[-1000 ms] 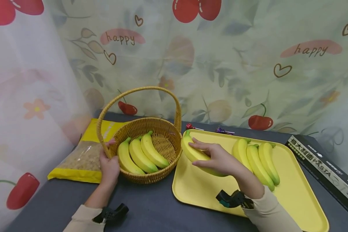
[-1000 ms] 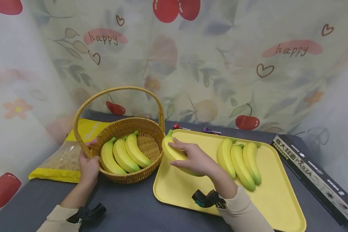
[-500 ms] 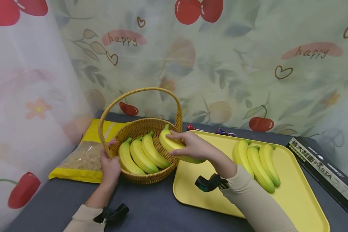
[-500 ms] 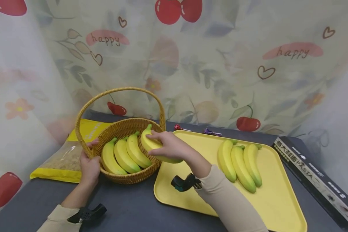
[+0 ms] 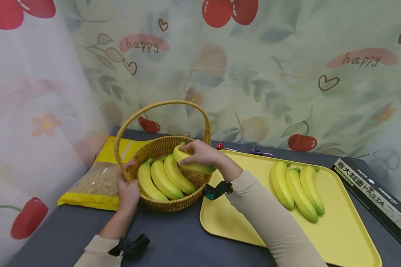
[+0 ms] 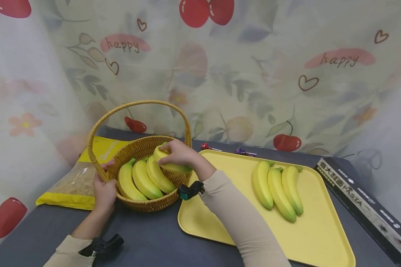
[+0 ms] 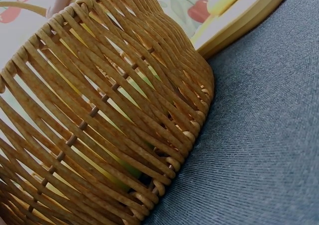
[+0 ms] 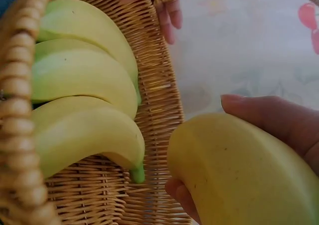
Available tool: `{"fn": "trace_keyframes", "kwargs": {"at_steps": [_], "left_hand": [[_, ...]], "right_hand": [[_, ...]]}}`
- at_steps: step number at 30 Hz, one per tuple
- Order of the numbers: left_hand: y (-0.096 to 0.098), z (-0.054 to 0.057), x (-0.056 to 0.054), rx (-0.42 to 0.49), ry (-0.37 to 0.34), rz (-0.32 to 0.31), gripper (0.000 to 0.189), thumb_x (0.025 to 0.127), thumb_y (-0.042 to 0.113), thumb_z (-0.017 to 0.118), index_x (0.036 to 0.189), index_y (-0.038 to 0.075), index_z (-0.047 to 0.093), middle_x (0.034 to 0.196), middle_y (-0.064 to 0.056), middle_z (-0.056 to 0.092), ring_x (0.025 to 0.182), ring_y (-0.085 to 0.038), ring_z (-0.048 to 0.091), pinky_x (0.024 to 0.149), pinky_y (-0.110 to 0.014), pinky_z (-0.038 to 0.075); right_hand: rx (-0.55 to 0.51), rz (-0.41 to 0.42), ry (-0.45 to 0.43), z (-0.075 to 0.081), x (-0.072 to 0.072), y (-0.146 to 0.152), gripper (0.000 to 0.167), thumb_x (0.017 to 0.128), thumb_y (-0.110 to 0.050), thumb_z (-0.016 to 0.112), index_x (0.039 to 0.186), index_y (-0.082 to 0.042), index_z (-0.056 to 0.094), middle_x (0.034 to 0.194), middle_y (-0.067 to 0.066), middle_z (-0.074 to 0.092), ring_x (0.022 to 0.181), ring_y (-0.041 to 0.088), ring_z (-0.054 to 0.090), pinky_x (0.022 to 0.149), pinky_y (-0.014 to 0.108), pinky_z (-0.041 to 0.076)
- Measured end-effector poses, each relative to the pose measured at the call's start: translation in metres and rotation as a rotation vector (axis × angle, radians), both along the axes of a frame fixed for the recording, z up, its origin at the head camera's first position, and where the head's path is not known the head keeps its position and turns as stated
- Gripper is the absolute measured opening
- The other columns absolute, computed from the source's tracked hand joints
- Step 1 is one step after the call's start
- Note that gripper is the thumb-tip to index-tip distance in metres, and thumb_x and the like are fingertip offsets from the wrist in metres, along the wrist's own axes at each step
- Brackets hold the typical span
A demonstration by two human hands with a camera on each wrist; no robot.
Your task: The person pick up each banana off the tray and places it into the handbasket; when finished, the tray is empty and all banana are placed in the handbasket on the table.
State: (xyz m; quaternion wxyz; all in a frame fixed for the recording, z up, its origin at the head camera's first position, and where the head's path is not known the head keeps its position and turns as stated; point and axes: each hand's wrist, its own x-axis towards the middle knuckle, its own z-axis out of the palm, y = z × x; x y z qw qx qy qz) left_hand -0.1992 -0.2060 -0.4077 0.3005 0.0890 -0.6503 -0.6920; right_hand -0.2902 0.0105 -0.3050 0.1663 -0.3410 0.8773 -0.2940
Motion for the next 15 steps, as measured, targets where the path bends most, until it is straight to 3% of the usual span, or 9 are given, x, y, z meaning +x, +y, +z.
{"fn": "trace_keyframes", "kwargs": {"at_steps": [5, 15], "left_hand": [[0.0, 0.001, 0.0, -0.004, 0.0, 0.006, 0.052, 0.069, -0.023, 0.028, 0.113, -0.004, 0.048, 0.134, -0.019, 0.046, 0.133, -0.023, 0.036, 0.112, -0.036, 0.02], [0.0, 0.003, 0.003, -0.005, -0.014, -0.004, 0.051, 0.071, -0.023, 0.029, 0.115, -0.005, 0.047, 0.134, -0.017, 0.046, 0.134, -0.024, 0.034, 0.113, -0.038, 0.018]], "right_hand": [[0.061, -0.051, 0.015, -0.008, -0.006, -0.013, 0.055, 0.085, -0.023, 0.065, 0.135, -0.008, 0.048, 0.137, 0.012, 0.05, 0.116, 0.022, 0.052, 0.087, 0.028, 0.042], [0.112, -0.066, 0.038, -0.019, -0.011, -0.026, 0.06, 0.085, -0.02, 0.065, 0.138, -0.004, 0.043, 0.14, 0.013, 0.047, 0.126, 0.025, 0.046, 0.102, 0.036, 0.039]]}}
